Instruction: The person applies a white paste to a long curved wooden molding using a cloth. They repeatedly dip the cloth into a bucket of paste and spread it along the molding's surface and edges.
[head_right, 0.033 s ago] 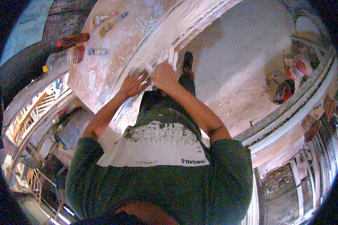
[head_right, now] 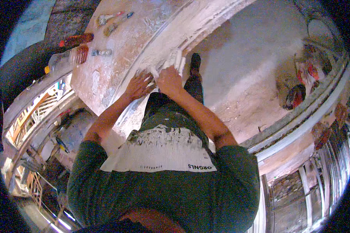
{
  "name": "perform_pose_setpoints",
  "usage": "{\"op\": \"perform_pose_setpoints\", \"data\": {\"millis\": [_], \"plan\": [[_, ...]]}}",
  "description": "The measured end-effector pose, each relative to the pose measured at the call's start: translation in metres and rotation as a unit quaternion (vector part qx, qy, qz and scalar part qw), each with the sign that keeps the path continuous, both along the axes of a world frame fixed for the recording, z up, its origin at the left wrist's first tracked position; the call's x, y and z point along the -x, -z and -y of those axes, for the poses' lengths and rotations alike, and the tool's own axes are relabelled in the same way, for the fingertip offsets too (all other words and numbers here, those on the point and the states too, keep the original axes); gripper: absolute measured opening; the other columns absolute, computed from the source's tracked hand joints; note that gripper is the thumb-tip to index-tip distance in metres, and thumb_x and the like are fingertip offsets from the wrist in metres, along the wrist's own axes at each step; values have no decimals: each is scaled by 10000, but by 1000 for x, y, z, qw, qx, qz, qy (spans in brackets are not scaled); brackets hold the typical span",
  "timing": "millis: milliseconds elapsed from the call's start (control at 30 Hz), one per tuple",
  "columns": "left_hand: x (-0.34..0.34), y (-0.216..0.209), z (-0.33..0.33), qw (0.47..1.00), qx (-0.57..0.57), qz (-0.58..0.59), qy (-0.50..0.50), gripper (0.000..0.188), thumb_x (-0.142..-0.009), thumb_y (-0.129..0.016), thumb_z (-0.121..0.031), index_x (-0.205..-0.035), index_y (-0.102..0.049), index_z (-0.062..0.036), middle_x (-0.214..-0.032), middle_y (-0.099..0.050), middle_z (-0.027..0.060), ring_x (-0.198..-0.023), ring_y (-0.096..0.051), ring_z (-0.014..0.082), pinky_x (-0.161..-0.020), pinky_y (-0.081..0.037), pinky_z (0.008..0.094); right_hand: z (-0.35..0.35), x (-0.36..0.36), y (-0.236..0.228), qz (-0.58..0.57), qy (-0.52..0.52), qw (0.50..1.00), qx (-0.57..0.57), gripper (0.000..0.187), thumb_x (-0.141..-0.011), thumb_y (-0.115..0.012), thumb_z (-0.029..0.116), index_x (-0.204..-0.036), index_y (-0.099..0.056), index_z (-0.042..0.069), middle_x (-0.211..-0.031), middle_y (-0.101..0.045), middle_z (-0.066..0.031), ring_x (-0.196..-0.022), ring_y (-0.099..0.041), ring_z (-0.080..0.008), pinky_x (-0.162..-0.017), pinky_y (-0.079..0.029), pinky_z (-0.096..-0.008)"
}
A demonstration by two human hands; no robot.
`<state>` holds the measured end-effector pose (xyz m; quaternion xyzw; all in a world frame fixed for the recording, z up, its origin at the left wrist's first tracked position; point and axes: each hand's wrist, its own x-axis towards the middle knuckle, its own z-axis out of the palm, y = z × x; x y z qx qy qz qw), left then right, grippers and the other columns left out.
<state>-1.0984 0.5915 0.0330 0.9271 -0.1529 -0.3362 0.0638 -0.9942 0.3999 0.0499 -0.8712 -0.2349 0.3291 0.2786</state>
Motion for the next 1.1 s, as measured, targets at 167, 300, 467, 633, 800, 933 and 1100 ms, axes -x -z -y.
{"op": "perform_pose_setpoints", "data": {"millis": [167,300,467,633,800,933,1100], "plan": [[-107,32,46,976,92,195,21,567,-895,-455,-470,-1398,-366,-225,-1436,-369,27,-1341,-298,278,-1085,-248,498,26,-76,74,231,85,967,62,291,-799,-541,242,-851,-638,-27,-910,-623,-243,-899,-574,-412,-838,-426,-493],[-196,17,85,941,141,288,-106,628,-899,-444,-497,-1440,-267,-231,-1486,-276,66,-1350,-268,349,-1089,-265,469,75,-207,105,378,30,917,122,367,-851,-467,291,-837,-651,-26,-837,-643,-238,-851,-609,-407,-780,-447,-504],[-108,62,33,946,133,283,-84,693,-897,-445,-493,-1462,-184,-189,-1490,-240,122,-1346,-269,356,-1078,-290,452,32,-211,126,433,44,894,108,406,-847,-468,332,-780,-656,-22,-781,-649,-219,-808,-627,-398,-723,-481,-500],[88,3,-52,976,110,100,-161,730,-882,-474,-477,-1464,-175,-154,-1476,-249,157,-1321,-308,362,-1037,-350,463,-58,30,78,365,-159,913,85,307,-758,-576,294,-777,-636,-7,-860,-628,-194,-844,-599,-360,-754,-475,-465],[258,-18,-117,980,74,119,-143,735,-887,-491,-423,-1457,-171,-88,-1484,-230,162,-1350,-260,334,-1104,-246,439,-113,218,68,254,-183,949,-22,329,-800,-515,297,-798,-634,-10,-884,-618,-219,-802,-605,-376,-757,-480,-516],[323,-30,-138,985,28,116,-125,763,-868,-524,-400,-1461,-156,-89,-1489,-213,167,-1355,-250,339,-1115,-224,441,-110,208,86,280,-280,918,21,321,-784,-512,307,-710,-613,12,-769,-586,-207,-727,-590,-361,-668,-478,-519],[313,-31,-157,976,23,144,-165,792,-863,-516,-434,-1463,-135,-86,-1496,-180,187,-1353,-239,369,-1097,-263,444,-67,74,67,473,-109,874,2,284,-764,-582,306,-704,-636,33,-714,-593,-162,-679,-580,-316,-658,-475,-471]]}}
